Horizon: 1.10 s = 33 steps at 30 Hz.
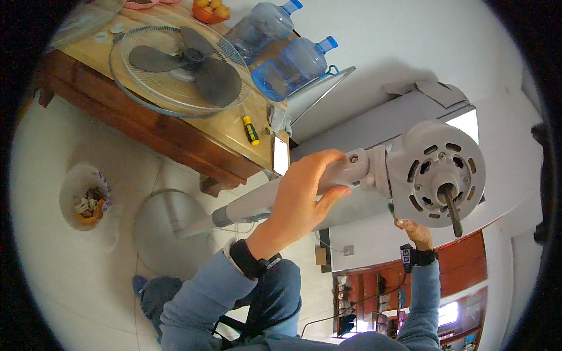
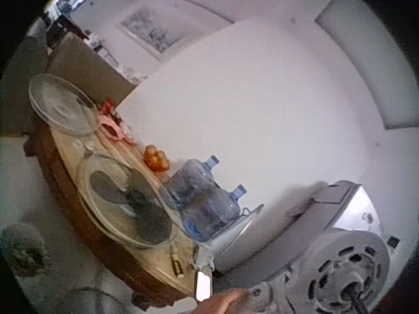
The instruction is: The person assembles a white pedestal fan by attaching the rear motor housing to the neck and securing it with a screwdriver. They repeatedly tighten and loosen the screw while rotating the fan to access different angles.
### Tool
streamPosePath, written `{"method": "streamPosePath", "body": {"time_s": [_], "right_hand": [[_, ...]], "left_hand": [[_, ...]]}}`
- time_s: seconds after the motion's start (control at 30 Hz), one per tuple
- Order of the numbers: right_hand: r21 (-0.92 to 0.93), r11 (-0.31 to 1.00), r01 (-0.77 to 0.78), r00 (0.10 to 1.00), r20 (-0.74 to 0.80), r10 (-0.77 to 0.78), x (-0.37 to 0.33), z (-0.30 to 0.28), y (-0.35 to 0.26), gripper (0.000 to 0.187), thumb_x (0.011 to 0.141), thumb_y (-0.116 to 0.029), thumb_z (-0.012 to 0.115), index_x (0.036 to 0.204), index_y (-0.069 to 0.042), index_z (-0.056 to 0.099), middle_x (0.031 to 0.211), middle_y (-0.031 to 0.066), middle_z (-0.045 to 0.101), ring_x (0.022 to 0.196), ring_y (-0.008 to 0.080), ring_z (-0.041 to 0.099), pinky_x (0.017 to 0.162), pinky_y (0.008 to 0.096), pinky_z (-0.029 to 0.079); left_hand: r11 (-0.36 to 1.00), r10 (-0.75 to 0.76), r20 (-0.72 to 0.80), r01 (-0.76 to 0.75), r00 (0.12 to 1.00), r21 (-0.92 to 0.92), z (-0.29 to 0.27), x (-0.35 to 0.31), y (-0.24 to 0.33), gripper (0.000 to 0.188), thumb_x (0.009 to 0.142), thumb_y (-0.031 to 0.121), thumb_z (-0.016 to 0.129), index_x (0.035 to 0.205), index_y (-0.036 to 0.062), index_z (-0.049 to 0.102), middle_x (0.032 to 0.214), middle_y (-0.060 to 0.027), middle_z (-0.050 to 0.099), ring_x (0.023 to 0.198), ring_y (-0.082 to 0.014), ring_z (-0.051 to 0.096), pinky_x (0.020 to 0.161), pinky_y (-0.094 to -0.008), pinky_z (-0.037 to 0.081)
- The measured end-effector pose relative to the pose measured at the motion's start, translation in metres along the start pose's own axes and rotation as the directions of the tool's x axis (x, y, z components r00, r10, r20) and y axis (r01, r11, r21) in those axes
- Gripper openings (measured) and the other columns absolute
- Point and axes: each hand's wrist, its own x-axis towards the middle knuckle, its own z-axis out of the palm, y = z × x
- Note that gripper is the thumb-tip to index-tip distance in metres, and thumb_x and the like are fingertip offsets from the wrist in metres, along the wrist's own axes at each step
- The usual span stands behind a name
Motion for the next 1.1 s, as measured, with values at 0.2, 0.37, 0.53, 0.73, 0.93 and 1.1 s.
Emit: {"method": "streamPosePath", "body": {"time_s": [0.2, 0.37, 0.53, 0.73, 0.93, 1.1], "right_hand": [[0.389, 0.747, -0.539, 0.701, 0.699, 0.142, 0.022, -0.014, -0.023, 0.054, 0.074, -0.040, 0.071, 0.110, -0.002, 0.058, 0.099, 0.0166, 0.063, 0.069, 0.0154, 0.057, 0.051, 0.0251, 0.042], [0.246, 0.968, 0.049, 0.948, 0.294, -0.123, 0.017, -0.006, -0.009, 0.041, 0.089, -0.042, 0.053, 0.100, -0.003, 0.060, 0.087, 0.0119, 0.063, 0.061, 0.0126, 0.052, 0.050, 0.0261, 0.040], [0.181, 0.981, 0.064, 0.952, -0.306, -0.006, -0.005, 0.005, 0.004, 0.048, 0.077, -0.038, 0.072, 0.108, -0.003, 0.060, 0.106, 0.0170, 0.063, 0.076, 0.0180, 0.059, 0.059, 0.0278, 0.046], [0.288, 0.917, -0.276, 0.940, 0.281, 0.195, -0.007, -0.011, -0.010, 0.046, 0.078, -0.035, 0.071, 0.106, -0.001, 0.057, 0.098, 0.0143, 0.064, 0.073, 0.0176, 0.056, 0.060, 0.0293, 0.046], [0.061, 0.994, -0.091, 0.970, 0.231, 0.075, 0.006, -0.012, -0.012, 0.040, 0.080, -0.021, 0.068, 0.111, 0.002, 0.055, 0.100, 0.0181, 0.063, 0.080, 0.0252, 0.060, 0.067, 0.0369, 0.049], [-0.801, 0.393, 0.452, 0.690, 0.035, -0.723, 0.005, -0.004, -0.035, 0.037, 0.067, -0.003, 0.068, 0.103, -0.009, 0.064, 0.099, 0.0127, 0.057, 0.087, 0.0337, 0.056, 0.075, 0.0404, 0.047]], "left_hand": [[0.997, 0.081, 0.022, -0.081, 0.997, 0.019, -0.002, 0.004, -0.001, 0.042, 0.074, 0.008, 0.074, 0.111, 0.0040, 0.056, 0.109, -0.0126, 0.061, 0.098, -0.0281, 0.059, 0.083, -0.0342, 0.047], [0.993, 0.096, 0.047, -0.099, 0.994, 0.065, -0.004, 0.006, -0.002, 0.043, 0.073, 0.007, 0.074, 0.112, 0.0041, 0.057, 0.110, -0.0123, 0.061, 0.099, -0.0295, 0.059, 0.084, -0.0355, 0.046], [0.991, 0.103, 0.042, -0.106, 0.994, 0.084, -0.002, 0.004, -0.003, 0.045, 0.072, 0.007, 0.075, 0.114, 0.0043, 0.058, 0.111, -0.0124, 0.061, 0.101, -0.0284, 0.059, 0.084, -0.0343, 0.047], [0.998, 0.064, 0.012, -0.064, 0.998, 0.027, -0.001, 0.002, -0.002, 0.045, 0.072, 0.007, 0.075, 0.114, 0.0040, 0.058, 0.111, -0.0126, 0.062, 0.102, -0.0278, 0.060, 0.086, -0.0336, 0.047], [0.997, 0.056, 0.067, -0.060, 0.996, 0.046, -0.003, 0.004, -0.001, 0.040, 0.076, 0.005, 0.072, 0.113, 0.0026, 0.059, 0.111, -0.0123, 0.062, 0.102, -0.0251, 0.060, 0.087, -0.0325, 0.046], [1.000, 0.008, 0.070, -0.009, 0.998, 0.013, -0.003, 0.006, 0.003, 0.039, 0.076, 0.005, 0.071, 0.113, 0.0043, 0.059, 0.112, -0.0122, 0.062, 0.102, -0.0268, 0.059, 0.088, -0.0325, 0.045]]}}
